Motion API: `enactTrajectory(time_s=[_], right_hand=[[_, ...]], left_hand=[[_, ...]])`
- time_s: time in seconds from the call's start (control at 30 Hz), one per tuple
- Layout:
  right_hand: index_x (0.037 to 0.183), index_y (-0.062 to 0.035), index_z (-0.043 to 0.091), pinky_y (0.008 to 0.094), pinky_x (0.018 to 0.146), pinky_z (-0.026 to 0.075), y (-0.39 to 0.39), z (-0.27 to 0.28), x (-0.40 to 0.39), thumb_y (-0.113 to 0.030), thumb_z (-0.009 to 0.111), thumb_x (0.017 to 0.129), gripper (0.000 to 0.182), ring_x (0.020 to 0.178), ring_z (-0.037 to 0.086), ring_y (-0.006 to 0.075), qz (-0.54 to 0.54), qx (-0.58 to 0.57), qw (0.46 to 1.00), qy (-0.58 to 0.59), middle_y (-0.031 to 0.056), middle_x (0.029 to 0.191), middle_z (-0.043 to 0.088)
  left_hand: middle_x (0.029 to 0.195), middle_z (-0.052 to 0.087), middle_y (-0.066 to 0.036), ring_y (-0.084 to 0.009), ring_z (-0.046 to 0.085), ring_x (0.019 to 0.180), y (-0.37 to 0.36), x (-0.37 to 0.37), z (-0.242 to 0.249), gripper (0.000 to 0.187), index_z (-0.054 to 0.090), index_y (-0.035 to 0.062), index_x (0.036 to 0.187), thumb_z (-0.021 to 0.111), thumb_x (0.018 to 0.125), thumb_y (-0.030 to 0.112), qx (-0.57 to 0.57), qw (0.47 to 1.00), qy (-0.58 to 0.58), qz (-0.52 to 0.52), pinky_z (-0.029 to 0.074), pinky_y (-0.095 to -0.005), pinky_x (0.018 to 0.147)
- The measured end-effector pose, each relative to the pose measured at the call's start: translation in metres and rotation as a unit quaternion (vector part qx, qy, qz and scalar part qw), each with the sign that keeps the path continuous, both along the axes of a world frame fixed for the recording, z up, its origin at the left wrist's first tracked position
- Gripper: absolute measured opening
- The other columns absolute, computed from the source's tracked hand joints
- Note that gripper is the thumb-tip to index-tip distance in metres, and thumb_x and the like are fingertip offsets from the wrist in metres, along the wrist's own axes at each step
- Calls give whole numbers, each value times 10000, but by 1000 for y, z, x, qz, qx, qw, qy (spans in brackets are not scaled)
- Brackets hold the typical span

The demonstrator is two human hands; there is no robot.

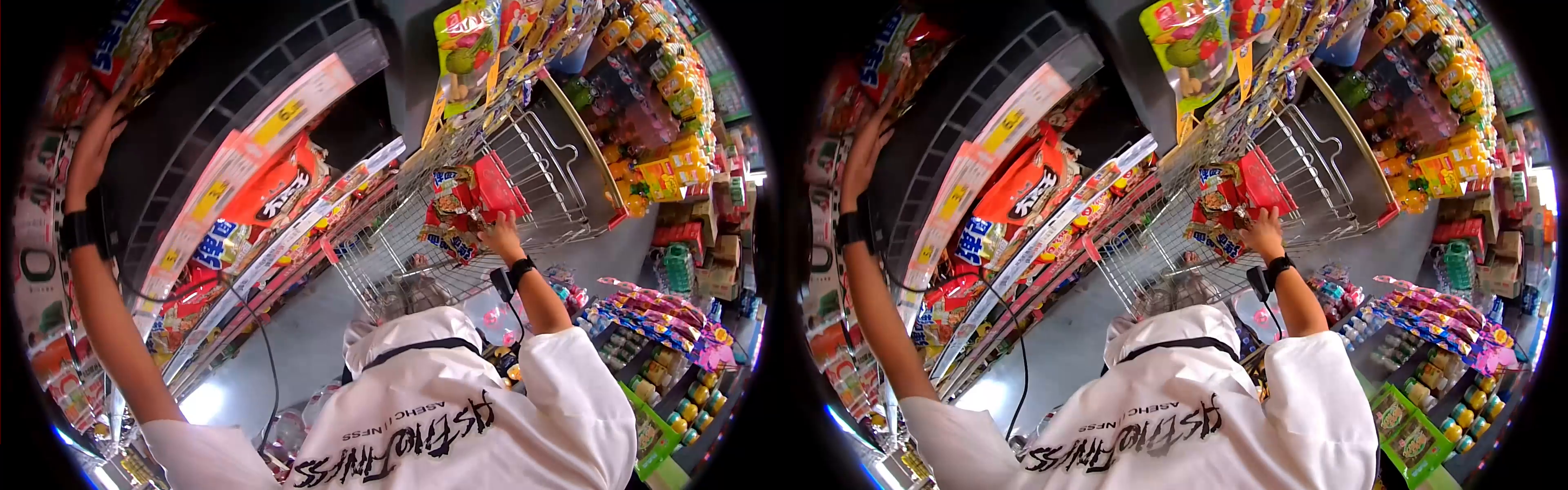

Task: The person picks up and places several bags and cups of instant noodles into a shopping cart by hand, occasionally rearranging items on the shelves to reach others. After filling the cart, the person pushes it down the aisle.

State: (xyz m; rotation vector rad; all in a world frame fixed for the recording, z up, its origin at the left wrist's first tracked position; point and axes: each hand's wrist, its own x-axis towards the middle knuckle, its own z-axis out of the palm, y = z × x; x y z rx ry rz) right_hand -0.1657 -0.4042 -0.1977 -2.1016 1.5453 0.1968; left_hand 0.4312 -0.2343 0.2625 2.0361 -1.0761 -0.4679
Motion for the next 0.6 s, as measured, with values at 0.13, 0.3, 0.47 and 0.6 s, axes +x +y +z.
enactTrajectory(time_s=[0.13, 0.3, 0.47, 0.6], right_hand=[[1432, -141, 211, 559, 987, 327, -26, -27, 1, -393, 781, 621, 1022, 1263, 372, 371, -118, 14, 987, 109, 191, 1460, 225], [1391, -123, 229, 491, 959, 397, -54, -90, -13, -394, 790, 607, 1002, 1191, 444, 401, -167, 76, 982, 48, 195, 1311, 400], [1185, -111, 439, 476, 822, 453, -58, -118, 4, -315, 726, 681, 614, 1066, 529, 337, -155, -102, 979, 84, 142, 1087, 506], [1190, -100, 470, 462, 846, 468, -57, -103, 15, -211, 649, 749, 489, 1019, 580, 320, -107, 39, 981, 159, 129, 1117, 546]], left_hand=[[1440, 346, -92, -208, 374, 1286, 3, 18, 2, 538, 381, 78, 1397, 490, 948, 353, 58, 998, -24, 23, 303, -331, 1045], [1462, 305, -108, -231, 349, 1318, 3, 18, 2, 498, 368, 98, 1406, 469, 961, 297, 57, 996, -43, 61, 322, -343, 1056], [1472, 269, -111, -251, 368, 1307, 19, 1, 16, 456, 350, 126, 1418, 441, 973, 171, 135, 965, -226, -15, 347, -350, 1059], [1469, 269, -111, -252, 374, 1303, 26, 1, 19, 454, 334, 124, 1425, 413, 978, 124, 162, 942, -288, -63, 345, -330, 1061]])
